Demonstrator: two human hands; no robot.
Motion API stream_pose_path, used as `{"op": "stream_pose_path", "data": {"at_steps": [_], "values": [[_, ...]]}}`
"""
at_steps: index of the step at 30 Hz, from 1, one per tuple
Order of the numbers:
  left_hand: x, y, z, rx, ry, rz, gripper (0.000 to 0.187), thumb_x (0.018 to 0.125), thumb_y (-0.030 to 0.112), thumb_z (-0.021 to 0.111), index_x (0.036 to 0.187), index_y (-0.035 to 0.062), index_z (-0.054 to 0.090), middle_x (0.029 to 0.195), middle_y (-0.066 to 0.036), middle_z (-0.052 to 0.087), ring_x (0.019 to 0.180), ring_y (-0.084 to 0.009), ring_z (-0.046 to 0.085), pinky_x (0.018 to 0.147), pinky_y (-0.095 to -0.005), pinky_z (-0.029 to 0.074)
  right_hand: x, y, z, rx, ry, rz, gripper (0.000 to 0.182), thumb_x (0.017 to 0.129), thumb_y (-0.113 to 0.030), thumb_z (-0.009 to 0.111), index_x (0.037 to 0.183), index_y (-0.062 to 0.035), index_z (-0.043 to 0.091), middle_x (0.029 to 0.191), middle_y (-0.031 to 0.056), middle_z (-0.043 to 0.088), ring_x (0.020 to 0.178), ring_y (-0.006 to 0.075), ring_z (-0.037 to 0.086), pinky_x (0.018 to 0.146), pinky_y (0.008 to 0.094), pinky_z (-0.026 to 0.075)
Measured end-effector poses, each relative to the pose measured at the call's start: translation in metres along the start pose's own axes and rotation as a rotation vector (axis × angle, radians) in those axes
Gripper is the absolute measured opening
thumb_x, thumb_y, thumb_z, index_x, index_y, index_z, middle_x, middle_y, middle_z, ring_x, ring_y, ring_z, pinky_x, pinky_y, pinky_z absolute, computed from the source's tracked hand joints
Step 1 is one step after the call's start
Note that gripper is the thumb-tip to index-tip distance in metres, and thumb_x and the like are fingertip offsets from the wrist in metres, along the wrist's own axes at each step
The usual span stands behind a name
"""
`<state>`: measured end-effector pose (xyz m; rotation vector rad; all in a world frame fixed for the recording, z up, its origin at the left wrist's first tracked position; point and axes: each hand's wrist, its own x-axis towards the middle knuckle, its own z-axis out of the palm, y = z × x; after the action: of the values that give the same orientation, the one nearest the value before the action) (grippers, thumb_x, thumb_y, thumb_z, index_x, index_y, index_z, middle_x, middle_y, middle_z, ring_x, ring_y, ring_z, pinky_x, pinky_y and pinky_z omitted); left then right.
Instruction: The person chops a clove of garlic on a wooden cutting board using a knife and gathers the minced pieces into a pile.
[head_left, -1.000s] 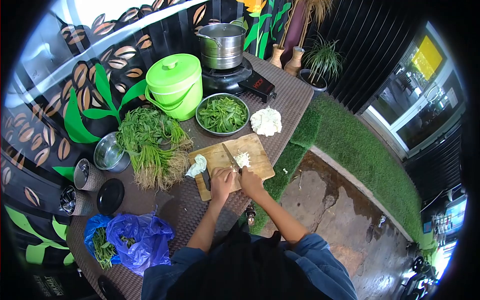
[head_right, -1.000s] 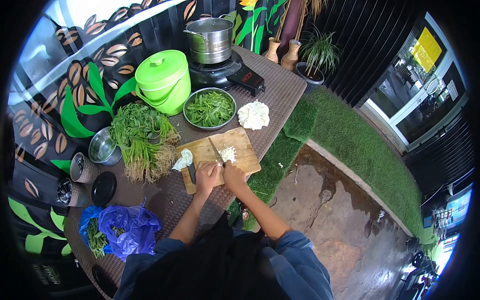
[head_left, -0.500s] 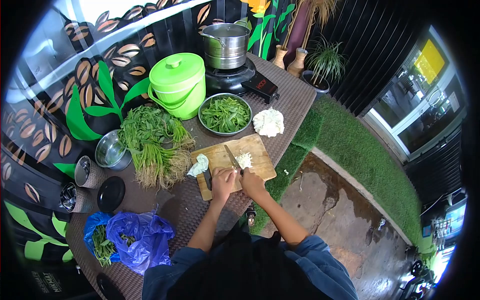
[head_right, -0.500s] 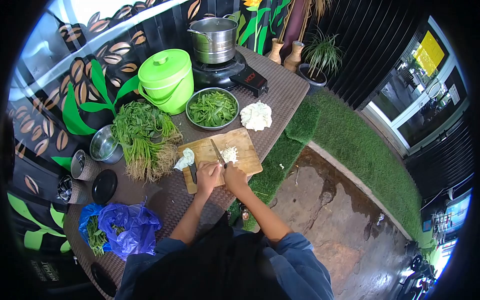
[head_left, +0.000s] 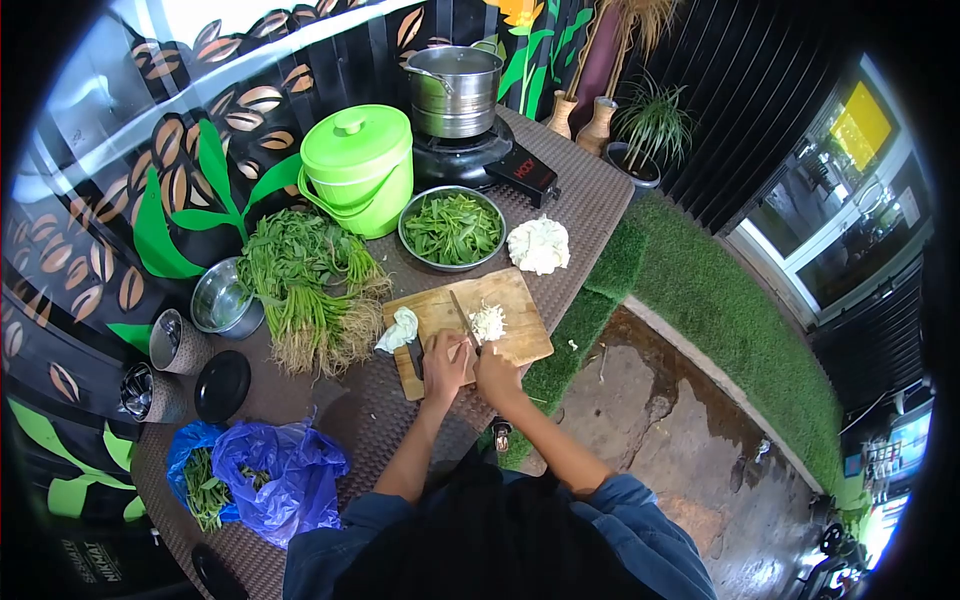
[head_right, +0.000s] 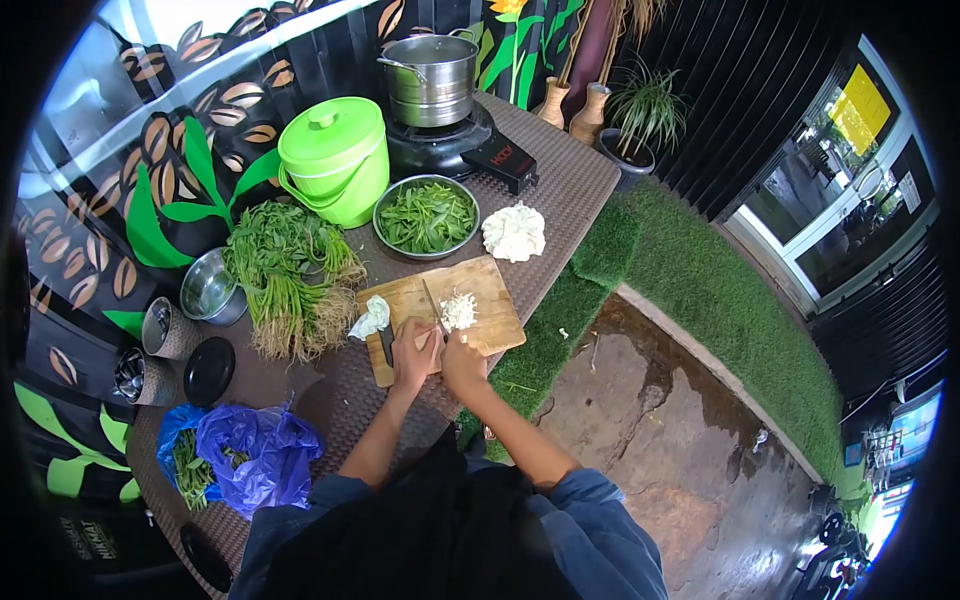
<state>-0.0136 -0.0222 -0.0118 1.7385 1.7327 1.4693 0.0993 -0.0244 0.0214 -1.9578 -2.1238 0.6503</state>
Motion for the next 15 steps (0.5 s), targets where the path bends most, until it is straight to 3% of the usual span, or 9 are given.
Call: {"op": "stream_pose_path", "data": {"at_steps": [3,6,11,15], "values": [[0.0,-0.011,0.005,-0.124,-0.039,-0.071,0.013,0.081,0.004,0.062,0.09,0.0008,0.053,0.082,-0.013,0.058,0.082,-0.0306,0.057,0.071,-0.0391,0.048,-0.003,-0.003,0.013,-0.007,0.025,0.024,0.026,0.086,-0.019,0.05,0.1,0.0028,0.044,0.08,0.0269,0.063,0.078,0.0419,0.064,0.069,0.0495,0.052],[-0.002,-0.013,0.007,-0.148,-0.024,-0.054,0.012,0.081,0.004,0.062,0.088,-0.0002,0.054,0.08,-0.014,0.054,0.08,-0.0313,0.057,0.068,-0.0378,0.049,0.007,0.001,0.001,0.002,-0.02,-0.037,0.026,0.086,-0.018,0.049,0.1,0.0032,0.044,0.079,0.0267,0.063,0.076,0.0421,0.064,0.067,0.0488,0.052],[-0.002,-0.006,0.001,-0.13,-0.055,-0.042,0.01,0.08,0.003,0.063,0.085,0.0004,0.054,0.08,-0.014,0.056,0.08,-0.0304,0.058,0.068,-0.0367,0.049,0.002,0.006,-0.001,-0.019,-0.022,-0.1,0.028,0.088,-0.02,0.049,0.102,0.0026,0.042,0.077,0.0258,0.063,0.073,0.0426,0.064,0.066,0.0489,0.052],[-0.002,-0.002,0.001,-0.158,-0.049,-0.066,0.01,0.078,0.001,0.064,0.086,0.0018,0.056,0.082,-0.013,0.058,0.081,-0.0296,0.059,0.069,-0.0357,0.048,0.003,0.008,0.012,0.013,-0.007,-0.026,0.03,0.088,-0.023,0.049,0.102,0.0021,0.043,0.082,0.0271,0.063,0.076,0.0421,0.064,0.067,0.0482,0.052]]}}
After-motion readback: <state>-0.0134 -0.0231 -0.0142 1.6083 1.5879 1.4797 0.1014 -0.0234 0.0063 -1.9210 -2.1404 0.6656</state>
